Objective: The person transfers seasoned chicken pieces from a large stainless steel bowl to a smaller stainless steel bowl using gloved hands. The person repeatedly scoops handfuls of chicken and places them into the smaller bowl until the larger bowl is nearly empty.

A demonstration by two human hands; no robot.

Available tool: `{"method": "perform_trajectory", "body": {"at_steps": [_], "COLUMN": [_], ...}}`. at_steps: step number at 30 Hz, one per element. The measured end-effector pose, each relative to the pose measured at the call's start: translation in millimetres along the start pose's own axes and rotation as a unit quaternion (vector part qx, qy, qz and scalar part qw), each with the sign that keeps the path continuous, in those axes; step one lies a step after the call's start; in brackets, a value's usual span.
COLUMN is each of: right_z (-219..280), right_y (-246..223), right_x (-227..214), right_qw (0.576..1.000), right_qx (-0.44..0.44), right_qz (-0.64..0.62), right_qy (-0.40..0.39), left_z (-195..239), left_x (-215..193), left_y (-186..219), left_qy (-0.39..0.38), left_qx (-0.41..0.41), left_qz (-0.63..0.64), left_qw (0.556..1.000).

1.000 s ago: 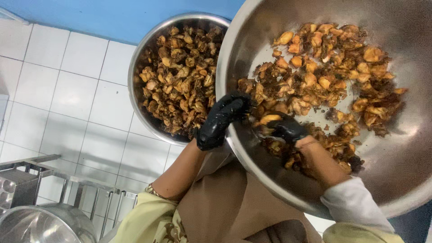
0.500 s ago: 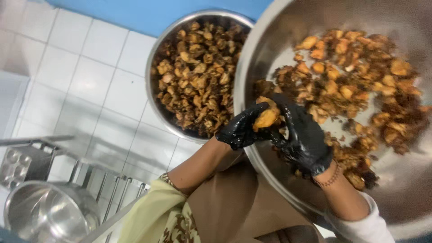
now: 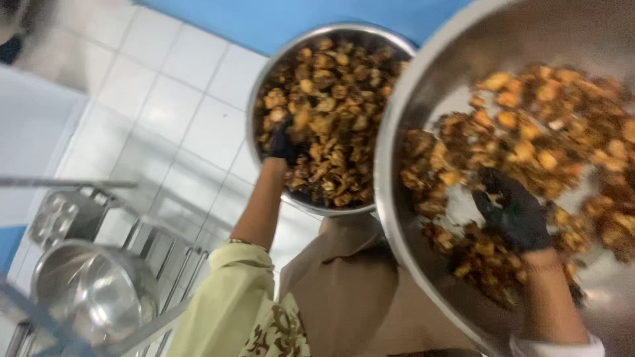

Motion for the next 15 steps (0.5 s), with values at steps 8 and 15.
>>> {"method": "perform_trajectory", "body": {"at_steps": [8,15], "right_z": [-19,-8], "right_y": [116,34], "right_x": [20,102], "right_qw": [0.987,0.992], "right_qx": [0.062,-0.064], "right_qz": [0.147,0.047], "right_qy": [-0.02,-0.093], "left_z": [2,122], "left_x": [19,182], "left_y": [15,19], "left_qy": [0.056,-0.167], "left_qx": [0.036,0.17], "left_qz": [-0.027,-0.086], "left_qw": [0.997,0.967]}}
Point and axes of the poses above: each hand's wrist, its own z-axis away from the middle knuckle, its own x-axis out of the palm, y = z × x, the point moved 3 cm from there along -z, towards the middle knuckle, and after that the axes turned 3 degrees about -y, right-handed, at the moved point
